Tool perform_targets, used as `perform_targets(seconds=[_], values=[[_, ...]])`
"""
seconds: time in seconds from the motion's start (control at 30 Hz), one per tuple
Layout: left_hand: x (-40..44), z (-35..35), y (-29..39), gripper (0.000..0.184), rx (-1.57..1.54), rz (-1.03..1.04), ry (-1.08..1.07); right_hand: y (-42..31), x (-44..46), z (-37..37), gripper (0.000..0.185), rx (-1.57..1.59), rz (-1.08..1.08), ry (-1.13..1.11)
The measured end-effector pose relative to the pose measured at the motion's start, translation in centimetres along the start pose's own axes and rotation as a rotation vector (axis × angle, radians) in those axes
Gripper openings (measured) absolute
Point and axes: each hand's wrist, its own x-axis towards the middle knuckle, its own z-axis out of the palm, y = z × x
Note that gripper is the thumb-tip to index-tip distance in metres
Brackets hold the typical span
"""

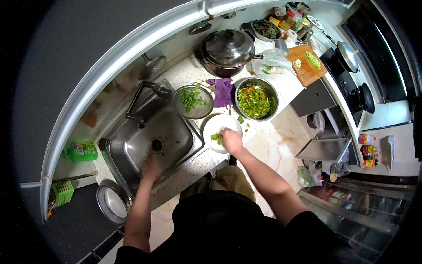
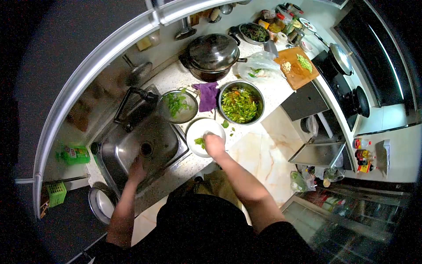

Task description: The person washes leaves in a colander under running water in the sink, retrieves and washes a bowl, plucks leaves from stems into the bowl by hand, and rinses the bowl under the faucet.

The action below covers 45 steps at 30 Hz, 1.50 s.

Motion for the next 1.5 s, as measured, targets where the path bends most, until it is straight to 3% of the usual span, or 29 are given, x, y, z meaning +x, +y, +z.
perform_targets(seconds=[0.03, 0.1, 0.13, 0.17, 0.23, 0.27, 0.3, 0.37, 0.43, 0.5, 0.57, 0.63, 0.67, 0.7, 0.77, 0.83, 0.9, 0.93, 0.97, 1.03, 1.07, 1.1, 1.17, 1.23, 1.3, 1.33, 1.37, 1.43, 1.5], values=[[-0.8, 1.4, -1.1, 0.064, -0.006, -0.008, 0.007, 0.1, 0.5, 1.1, 0.014, -0.031, 0.102, 0.030], [-2.3, 1.1, -0.3, 0.064, -0.029, -0.039, -0.009, -0.2, 0.8, 2.7, 0.014, -0.096, -0.179, -0.031], [-2.6, 1.4, -0.6, 0.064, -0.100, -0.066, -0.040, -0.4, 0.9, 2.2, 0.015, -0.206, -0.270, -0.172], [-2.8, 1.9, -0.9, 0.063, -0.172, -0.096, -0.068, 0.1, 1.5, 2.5, 0.015, -0.205, -0.264, -0.171], [-2.4, 3.2, -1.3, 0.061, -0.130, -0.057, -0.024, 0.8, 2.2, 3.0, 0.016, -0.162, -0.044, -0.059], [-1.9, 4.0, -1.5, 0.058, -0.086, -0.016, 0.019, 1.2, 2.3, 3.3, 0.014, -0.135, -0.249, -0.067], [-0.9, 4.6, -1.1, 0.058, -0.084, -0.010, 0.017, 0.7, 2.1, 2.1, 0.014, -0.134, -0.243, -0.065], [2.0, 5.4, 0.7, 0.054, -0.472, -0.011, 0.076, -0.6, 2.1, -0.8, 0.016, -0.104, -0.022, -0.053], [5.5, 3.8, 4.4, 0.052, -0.785, -0.168, -0.108, -0.7, 1.8, -2.6, 0.017, -0.071, -0.099, 0.030], [9.5, 2.6, 8.1, 0.050, -1.074, -0.260, -0.277, -1.0, 1.2, -5.8, 0.016, -0.134, -0.184, -0.112], [13.0, 2.3, 11.6, 0.052, -1.419, -0.387, -0.281, -2.5, 0.2, -9.7, 0.009, 0.214, -0.120, 0.235], [16.1, 1.2, 14.9, 0.052, -1.618, -0.438, -0.281, -2.6, -0.5, -10.0, 0.011, 0.183, -0.104, 0.181], [16.9, 1.2, 15.8, 0.052, -1.809, -0.499, -0.289, -1.8, -0.8, -9.0, 0.013, -0.061, -0.114, 0.018], [17.9, 2.7, 15.4, 0.052, -1.811, -0.494, -0.291, -1.0, -0.9, -8.0, 0.014, -0.303, -0.121, -0.144], [21.4, 6.6, 14.0, 0.050, -1.754, -0.397, -0.269, -1.1, -0.2, -8.7, 0.016, -0.262, -0.056, -0.127], [22.4, 8.1, 13.1, 0.044, -1.762, -0.417, -0.273, -2.3, 0.2, -10.7, 0.015, 0.069, -0.134, 0.193], [23.0, 10.7, 11.6, 0.044, -1.862, -0.380, -0.215, -5.7, 0.6, -14.5, 0.014, 0.233, -0.157, 0.243], [17.3, 3.1, 15.3, 0.047, -1.753, -0.435, -0.179, -7.1, 1.0, -15.3, 0.016, 0.394, -0.182, 0.328], [17.0, 2.9, 15.1, 0.047, -1.750, -0.436, -0.178, -8.2, 1.6, -15.4, 0.021, 0.553, -0.205, 0.412], [15.5, 3.9, 13.4, 0.046, -1.730, -0.503, -0.178, -8.5, 4.2, -12.4, 0.023, 0.518, -0.368, 0.412], [14.3, 4.5, 12.3, 0.046, -1.720, -0.529, -0.183, -8.6, 4.8, -11.0, 0.023, 0.342, -0.377, 0.202], [12.4, 4.3, 11.2, 0.044, -1.477, -0.027, 0.040, -8.4, 4.4, -10.9, 0.023, 0.345, -0.369, 0.204], [10.8, 2.6, 10.7, 0.042, -1.175, 0.454, 0.236, -8.0, 3.4, -11.0, 0.023, 0.443, -0.314, 0.422], [7.6, -3.9, 12.9, 0.048, -1.878, -0.307, 0.009, -4.4, 0.8, -11.2, 0.021, 0.552, 0.015, 0.422], [7.2, -2.9, 10.0, 0.045, -1.905, -0.358, 0.052, 1.0, -2.1, -9.6, 0.038, 0.283, 0.132, 0.540], [6.7, -2.3, 8.2, 0.042, -1.929, -0.409, 0.097, 3.1, -3.5, -7.8, 0.045, 0.232, 0.256, 0.423], [5.6, -1.9, 6.9, 0.042, -1.931, -0.410, 0.098, 6.1, -4.2, -4.5, 0.051, 0.315, 0.375, 0.211], [2.9, -1.7, 5.0, 0.041, -1.998, -0.366, 0.072, 5.3, -4.4, -3.0, 0.050, 1.241, 0.802, -0.053], [0.3, -2.7, 5.1, 0.040, -1.974, -0.408, 0.090, 5.5, -3.5, -0.5, 0.047, 1.164, 0.676, -0.051]])
